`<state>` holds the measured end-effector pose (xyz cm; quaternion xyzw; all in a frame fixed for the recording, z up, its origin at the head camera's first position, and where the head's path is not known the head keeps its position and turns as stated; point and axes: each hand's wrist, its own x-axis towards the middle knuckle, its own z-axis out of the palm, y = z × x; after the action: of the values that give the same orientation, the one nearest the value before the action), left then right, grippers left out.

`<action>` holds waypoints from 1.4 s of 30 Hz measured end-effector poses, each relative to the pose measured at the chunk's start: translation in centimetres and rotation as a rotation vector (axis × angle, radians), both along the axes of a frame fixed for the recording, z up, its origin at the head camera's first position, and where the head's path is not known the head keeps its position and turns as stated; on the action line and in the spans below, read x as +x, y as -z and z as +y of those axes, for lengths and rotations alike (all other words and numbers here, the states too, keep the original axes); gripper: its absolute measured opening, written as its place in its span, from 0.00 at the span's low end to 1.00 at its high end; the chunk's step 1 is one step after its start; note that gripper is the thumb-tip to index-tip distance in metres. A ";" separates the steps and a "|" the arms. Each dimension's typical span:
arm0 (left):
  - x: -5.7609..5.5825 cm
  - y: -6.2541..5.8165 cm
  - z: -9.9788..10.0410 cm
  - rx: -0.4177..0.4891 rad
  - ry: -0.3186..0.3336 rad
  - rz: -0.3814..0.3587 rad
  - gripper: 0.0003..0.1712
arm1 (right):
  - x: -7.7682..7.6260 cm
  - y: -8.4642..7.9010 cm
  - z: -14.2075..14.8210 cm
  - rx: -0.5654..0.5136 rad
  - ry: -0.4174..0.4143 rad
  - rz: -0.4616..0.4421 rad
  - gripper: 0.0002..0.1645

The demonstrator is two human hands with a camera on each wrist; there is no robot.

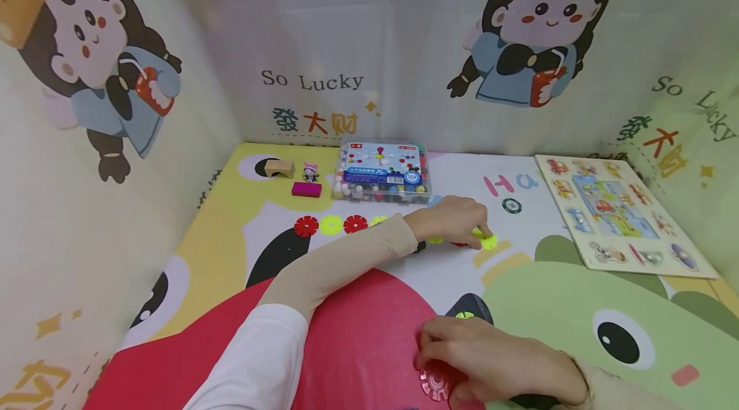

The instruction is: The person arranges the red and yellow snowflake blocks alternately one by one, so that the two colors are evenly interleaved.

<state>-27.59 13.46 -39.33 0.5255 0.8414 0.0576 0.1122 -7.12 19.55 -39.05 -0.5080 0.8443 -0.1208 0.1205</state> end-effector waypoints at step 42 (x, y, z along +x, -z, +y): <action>-0.2 -0.1 0.6 -0.030 -0.015 -0.010 0.22 | -12.4 0.5 16.5 -0.157 0.626 0.110 0.27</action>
<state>-27.81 14.04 -39.22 0.5172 0.8455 0.0484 0.1238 -19.56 36.01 -39.58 -0.2370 0.9529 -0.1891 -0.0078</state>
